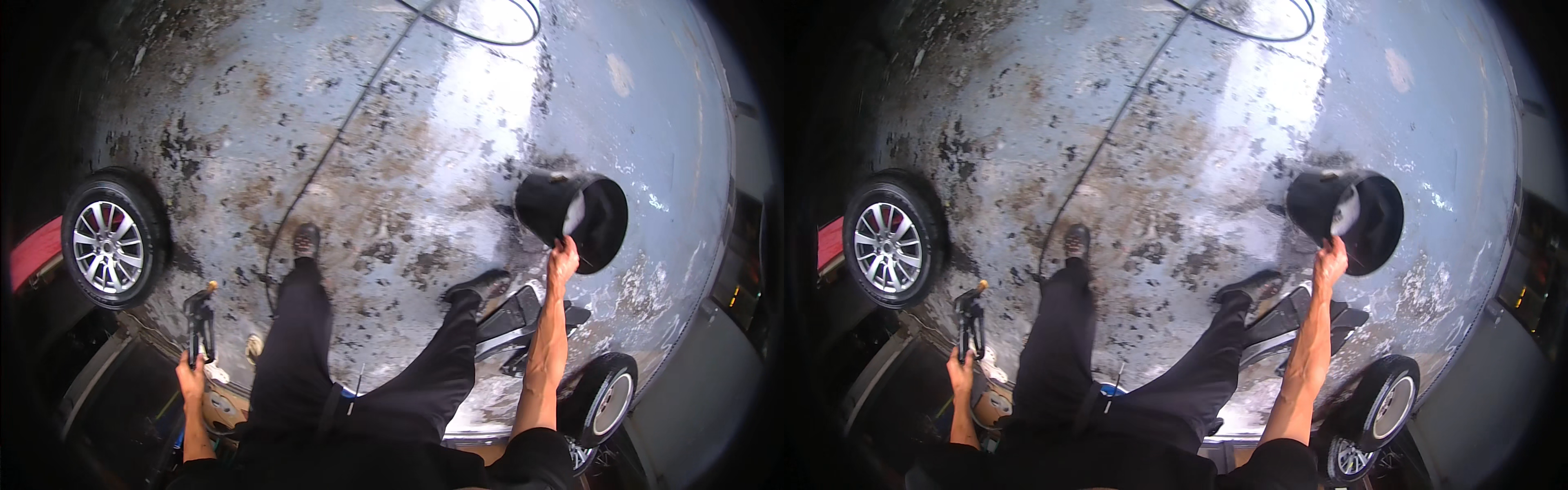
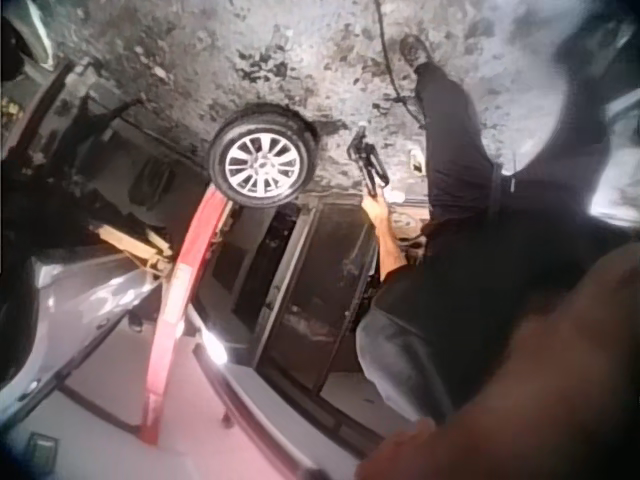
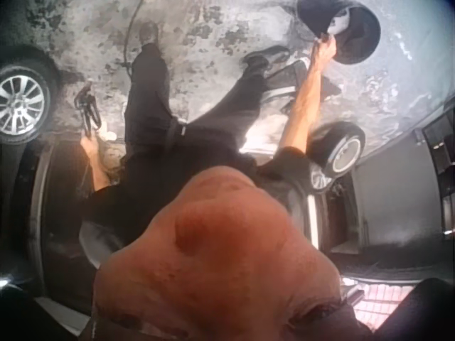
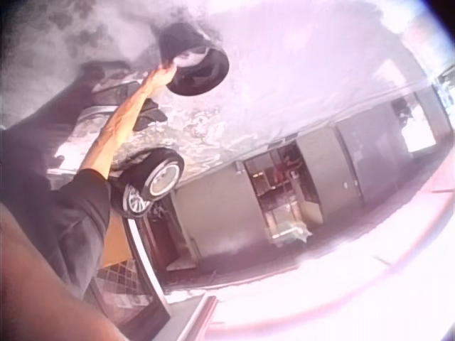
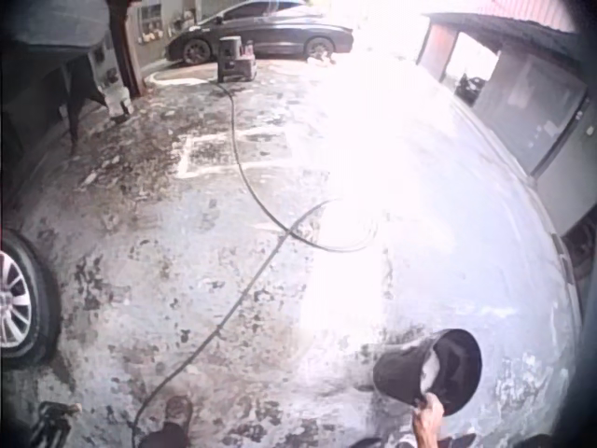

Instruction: The person uses a pressure washer to clean the underside of a car and the floor of a garage. They then pick up a tire and scrub it with a soapy sponge.

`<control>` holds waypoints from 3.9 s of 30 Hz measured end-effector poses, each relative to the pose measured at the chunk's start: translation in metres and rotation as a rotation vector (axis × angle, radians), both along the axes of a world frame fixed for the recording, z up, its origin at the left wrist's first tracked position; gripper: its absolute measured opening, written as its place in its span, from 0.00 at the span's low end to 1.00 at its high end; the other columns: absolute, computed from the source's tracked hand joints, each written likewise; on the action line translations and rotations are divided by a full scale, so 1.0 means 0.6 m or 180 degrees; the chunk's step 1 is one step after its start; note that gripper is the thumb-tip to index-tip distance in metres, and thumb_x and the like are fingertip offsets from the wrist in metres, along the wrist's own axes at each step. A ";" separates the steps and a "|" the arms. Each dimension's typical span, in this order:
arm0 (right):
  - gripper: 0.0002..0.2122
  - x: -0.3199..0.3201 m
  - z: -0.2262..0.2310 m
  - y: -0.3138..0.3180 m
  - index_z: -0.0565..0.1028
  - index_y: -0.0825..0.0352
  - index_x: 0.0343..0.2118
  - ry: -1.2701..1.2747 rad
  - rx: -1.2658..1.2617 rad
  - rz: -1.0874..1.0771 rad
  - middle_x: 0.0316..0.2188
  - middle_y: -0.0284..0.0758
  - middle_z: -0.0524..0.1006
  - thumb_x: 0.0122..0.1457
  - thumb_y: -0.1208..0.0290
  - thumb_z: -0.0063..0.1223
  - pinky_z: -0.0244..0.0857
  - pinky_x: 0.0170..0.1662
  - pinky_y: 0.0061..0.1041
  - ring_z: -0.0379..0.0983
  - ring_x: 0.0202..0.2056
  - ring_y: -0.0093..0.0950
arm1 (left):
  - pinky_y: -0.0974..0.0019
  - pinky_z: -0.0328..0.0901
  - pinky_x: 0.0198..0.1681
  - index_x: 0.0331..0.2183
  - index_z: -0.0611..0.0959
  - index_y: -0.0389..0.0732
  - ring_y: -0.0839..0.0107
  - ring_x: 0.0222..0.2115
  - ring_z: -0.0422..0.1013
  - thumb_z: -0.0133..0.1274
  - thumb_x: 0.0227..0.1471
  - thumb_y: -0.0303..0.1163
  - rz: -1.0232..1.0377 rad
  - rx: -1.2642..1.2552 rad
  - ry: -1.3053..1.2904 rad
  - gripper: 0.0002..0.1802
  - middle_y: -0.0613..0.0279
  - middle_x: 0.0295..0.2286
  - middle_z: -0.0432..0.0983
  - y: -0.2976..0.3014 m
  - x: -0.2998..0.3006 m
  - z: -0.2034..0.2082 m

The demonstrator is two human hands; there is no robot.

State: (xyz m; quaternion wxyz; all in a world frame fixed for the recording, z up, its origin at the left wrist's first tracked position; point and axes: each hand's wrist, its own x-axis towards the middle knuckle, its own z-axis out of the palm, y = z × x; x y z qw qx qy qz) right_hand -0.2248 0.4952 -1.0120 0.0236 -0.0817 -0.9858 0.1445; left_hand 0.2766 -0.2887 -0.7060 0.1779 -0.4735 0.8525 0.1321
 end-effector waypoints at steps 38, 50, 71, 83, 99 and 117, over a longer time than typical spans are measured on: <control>0.21 0.391 0.197 -1.189 0.73 0.73 0.51 -0.2316 -0.3781 -0.2142 0.39 0.44 0.80 0.70 0.56 0.42 0.76 0.41 0.44 0.79 0.36 0.39 | 0.44 0.74 0.39 0.61 0.67 0.34 0.43 0.41 0.78 0.56 0.54 0.30 -0.2070 0.2431 0.0957 0.34 0.42 0.53 0.69 -0.159 -0.227 -0.082; 0.23 0.317 0.053 -1.080 0.71 0.65 0.58 -0.2291 -0.3279 0.0957 0.46 0.35 0.77 0.67 0.55 0.47 0.70 0.46 0.29 0.74 0.45 0.28 | 0.43 0.73 0.34 0.45 0.79 0.34 0.41 0.31 0.79 0.51 0.64 0.40 -0.1120 0.3032 0.1088 0.18 0.39 0.27 0.80 -0.262 -0.209 -0.134; 0.30 0.350 0.530 -1.311 0.59 0.67 0.69 -0.2331 -0.2236 0.2117 0.67 0.40 0.63 0.75 0.50 0.27 0.46 0.71 0.33 0.57 0.68 0.33 | 0.50 0.74 0.45 0.57 0.72 0.35 0.47 0.44 0.77 0.49 0.56 0.24 -0.0723 0.3015 0.0895 0.26 0.43 0.46 0.77 -0.128 -0.241 -0.118; 0.28 0.350 0.568 -1.301 0.59 0.69 0.69 -0.2303 -0.2275 0.2141 0.67 0.43 0.63 0.75 0.53 0.28 0.44 0.71 0.32 0.57 0.68 0.34 | 0.49 0.73 0.46 0.58 0.73 0.35 0.48 0.46 0.77 0.51 0.52 0.20 -0.1142 0.2637 0.1486 0.30 0.45 0.43 0.79 -0.115 -0.190 -0.139; 0.22 0.348 0.332 -1.131 0.70 0.71 0.53 -0.2227 -0.2863 -0.0407 0.51 0.43 0.75 0.68 0.55 0.40 0.60 0.53 0.33 0.71 0.52 0.35 | 0.49 0.68 0.51 0.48 0.81 0.37 0.46 0.47 0.75 0.57 0.56 0.31 -0.0642 0.2919 0.1063 0.18 0.46 0.44 0.80 -0.191 -0.113 -0.138; 0.19 0.125 -0.190 -1.011 0.79 0.76 0.30 -0.1979 -0.0939 -0.0052 0.26 0.45 0.83 0.59 0.58 0.54 0.72 0.34 0.34 0.82 0.33 0.36 | 0.48 0.70 0.43 0.45 0.82 0.34 0.42 0.40 0.76 0.55 0.61 0.34 -0.0530 0.2792 0.1264 0.15 0.44 0.39 0.80 -0.191 -0.095 -0.135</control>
